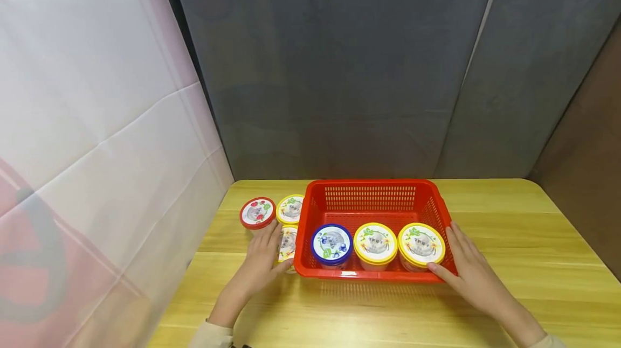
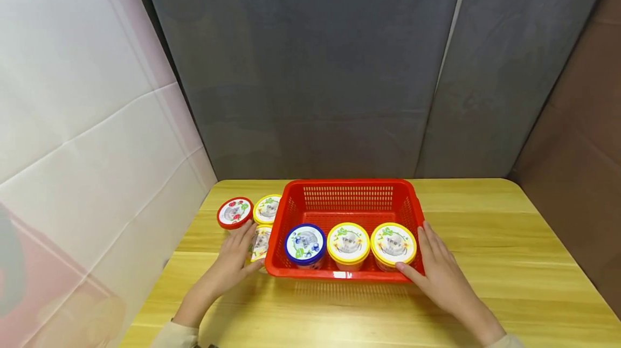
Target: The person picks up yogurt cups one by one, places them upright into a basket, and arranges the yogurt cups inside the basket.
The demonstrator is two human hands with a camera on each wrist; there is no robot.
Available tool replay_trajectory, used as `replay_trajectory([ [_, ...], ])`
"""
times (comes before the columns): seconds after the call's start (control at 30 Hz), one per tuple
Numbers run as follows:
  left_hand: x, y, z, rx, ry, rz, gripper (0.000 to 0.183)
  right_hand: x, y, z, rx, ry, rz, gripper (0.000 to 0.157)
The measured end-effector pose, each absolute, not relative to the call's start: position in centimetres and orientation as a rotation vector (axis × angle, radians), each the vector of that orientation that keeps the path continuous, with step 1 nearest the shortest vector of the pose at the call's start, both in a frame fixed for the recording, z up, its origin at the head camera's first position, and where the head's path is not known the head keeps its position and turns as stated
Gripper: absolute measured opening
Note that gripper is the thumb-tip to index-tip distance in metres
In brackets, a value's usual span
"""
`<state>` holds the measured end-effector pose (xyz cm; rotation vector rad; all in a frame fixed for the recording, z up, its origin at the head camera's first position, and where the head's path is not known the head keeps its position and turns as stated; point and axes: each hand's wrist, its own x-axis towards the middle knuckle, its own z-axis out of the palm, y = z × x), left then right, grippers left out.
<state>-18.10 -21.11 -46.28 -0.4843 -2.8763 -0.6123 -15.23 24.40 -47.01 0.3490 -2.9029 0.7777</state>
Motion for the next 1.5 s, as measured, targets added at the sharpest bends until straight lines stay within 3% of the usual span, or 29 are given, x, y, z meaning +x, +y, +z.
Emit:
replay_trajectory([
  [0.8, -18.0, -22.7, -46.5, -0.446, -2.832, -0.603, 0.095, -15.3, 24.3, -47.0, 0.351, -2.889, 0.793, 0.100],
  [1.5, -18.7, -25.6, -40.9, -0.384, -2.780, -0.611, 0.094, -15.2, 24.3, -47.1, 0.324, -2.887, 0.820, 0.101],
])
